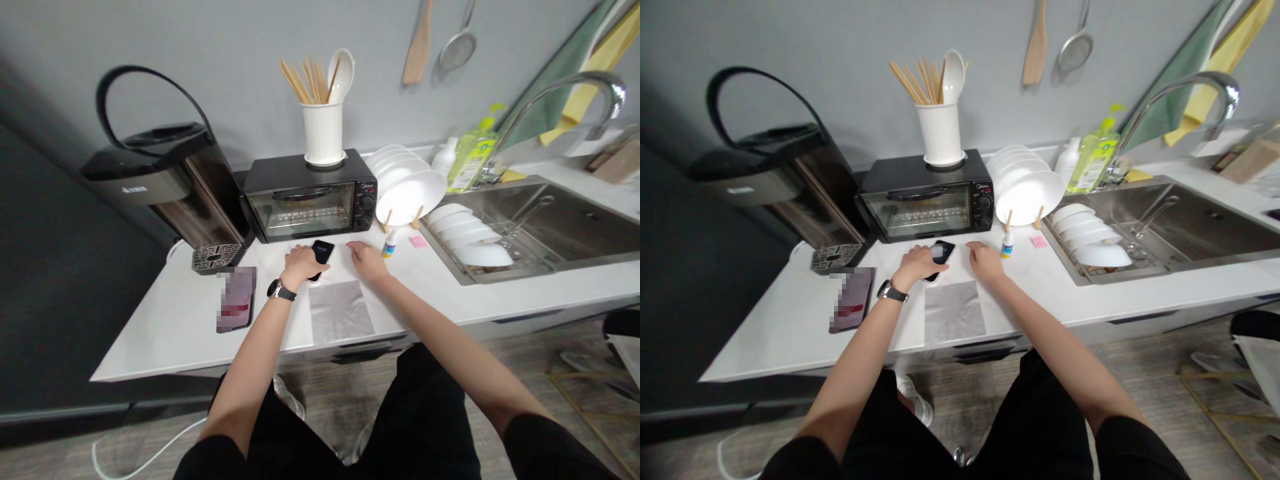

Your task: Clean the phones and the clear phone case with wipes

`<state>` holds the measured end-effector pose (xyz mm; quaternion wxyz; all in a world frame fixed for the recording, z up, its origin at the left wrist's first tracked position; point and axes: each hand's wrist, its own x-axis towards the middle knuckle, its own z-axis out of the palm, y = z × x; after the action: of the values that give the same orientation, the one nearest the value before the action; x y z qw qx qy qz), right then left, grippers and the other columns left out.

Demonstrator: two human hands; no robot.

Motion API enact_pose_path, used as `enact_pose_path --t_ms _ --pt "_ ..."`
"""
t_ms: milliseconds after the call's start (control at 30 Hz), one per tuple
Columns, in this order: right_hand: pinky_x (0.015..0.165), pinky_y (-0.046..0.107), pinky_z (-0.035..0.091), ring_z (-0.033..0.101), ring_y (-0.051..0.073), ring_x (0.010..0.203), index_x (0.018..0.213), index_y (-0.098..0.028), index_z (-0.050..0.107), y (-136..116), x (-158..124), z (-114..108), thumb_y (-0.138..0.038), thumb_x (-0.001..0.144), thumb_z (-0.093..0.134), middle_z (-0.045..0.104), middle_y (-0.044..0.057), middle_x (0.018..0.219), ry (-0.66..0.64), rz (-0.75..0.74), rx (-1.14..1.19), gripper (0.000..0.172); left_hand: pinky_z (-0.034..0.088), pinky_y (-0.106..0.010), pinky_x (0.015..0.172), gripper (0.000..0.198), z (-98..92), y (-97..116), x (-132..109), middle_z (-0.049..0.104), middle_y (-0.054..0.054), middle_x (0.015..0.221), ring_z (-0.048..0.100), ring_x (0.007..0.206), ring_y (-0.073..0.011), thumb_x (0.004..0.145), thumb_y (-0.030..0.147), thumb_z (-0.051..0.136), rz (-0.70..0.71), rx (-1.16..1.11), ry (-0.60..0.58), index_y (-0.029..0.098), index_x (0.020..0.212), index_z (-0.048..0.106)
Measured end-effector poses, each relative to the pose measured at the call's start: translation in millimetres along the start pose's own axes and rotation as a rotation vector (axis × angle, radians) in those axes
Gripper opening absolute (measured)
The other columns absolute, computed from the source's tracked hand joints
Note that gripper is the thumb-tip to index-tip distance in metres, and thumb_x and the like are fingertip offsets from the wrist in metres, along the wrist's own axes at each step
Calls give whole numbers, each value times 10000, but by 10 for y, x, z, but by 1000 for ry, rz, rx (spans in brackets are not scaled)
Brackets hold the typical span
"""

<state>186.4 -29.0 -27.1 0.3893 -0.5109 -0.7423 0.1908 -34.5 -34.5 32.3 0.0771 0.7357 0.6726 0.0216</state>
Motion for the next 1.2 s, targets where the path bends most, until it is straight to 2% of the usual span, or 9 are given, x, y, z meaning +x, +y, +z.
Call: enact_pose_path --t_ms 100,200,267,333,400,533,800,1067,1200 --pt "1116 541 510 724 330 1123 1150 -152 753 5 -11 -13 -202 942 531 765 193 1226 37 54 68 308 549 -437 1053 606 14 -195 -48 712 -203 1241 672 1260 -392 801 532 805 99 -42 39 125 1233 684" --pt "1060 464 552 724 286 1106 1167 -200 749 -63 110 23 -359 984 575 770 136 1237 41 75 198 298 573 -413 1029 695 43 -264 -101 624 -179 1386 686 1245 -343 846 433 765 175 -87 122 145 1435 532" --pt "1008 423 574 729 260 1085 1214 -221 736 -111 238 95 -515 1018 543 777 108 1230 39 88 313 402 579 -412 1033 729 49 -277 -124 572 -156 1468 677 1267 -319 873 396 740 287 -127 178 179 1503 443" --pt "925 388 592 736 244 1015 1210 -225 740 -138 333 184 -665 1021 474 796 83 1127 37 114 433 547 569 -414 1064 709 44 -283 -134 594 -125 1458 664 1294 -308 875 344 742 454 -166 226 209 1501 438" --pt "807 349 593 728 228 906 1135 -216 761 -139 360 263 -770 982 468 792 57 993 31 153 548 645 564 -424 1076 708 37 -286 -135 626 -105 1433 675 1274 -305 877 298 746 550 -162 242 228 1513 445" --pt "646 305 537 670 192 726 1007 -208 771 -96 297 315 -858 828 653 760 28 841 1 240 749 684 555 -435 1079 781 36 -261 -137 637 -116 1424 689 1236 -323 897 310 753 557 -63 246 209 1591 411" --pt "537 282 454 609 164 602 857 -200 763 -149 265 172 -846 685 818 725 27 717 -23 360 955 671 537 -428 1069 719 9 -169 -211 661 -126 1382 674 1234 -333 926 313 735 576 13 276 192 1570 440" --pt "532 265 430 600 146 577 746 -200 751 -207 267 205 -843 574 874 714 5 670 32 405 1045 677 569 -416 981 746 -34 -150 -234 693 -123 1337 701 1182 -335 893 326 767 589 86 297 200 1561 463" --pt "503 261 383 573 139 542 720 -209 743 -199 271 208 -828 584 880 672 -10 616 34 405 1064 648 574 -414 950 718 -59 -130 -253 704 -123 1314 717 1132 -331 891 331 766 598 108 313 181 1537 493"
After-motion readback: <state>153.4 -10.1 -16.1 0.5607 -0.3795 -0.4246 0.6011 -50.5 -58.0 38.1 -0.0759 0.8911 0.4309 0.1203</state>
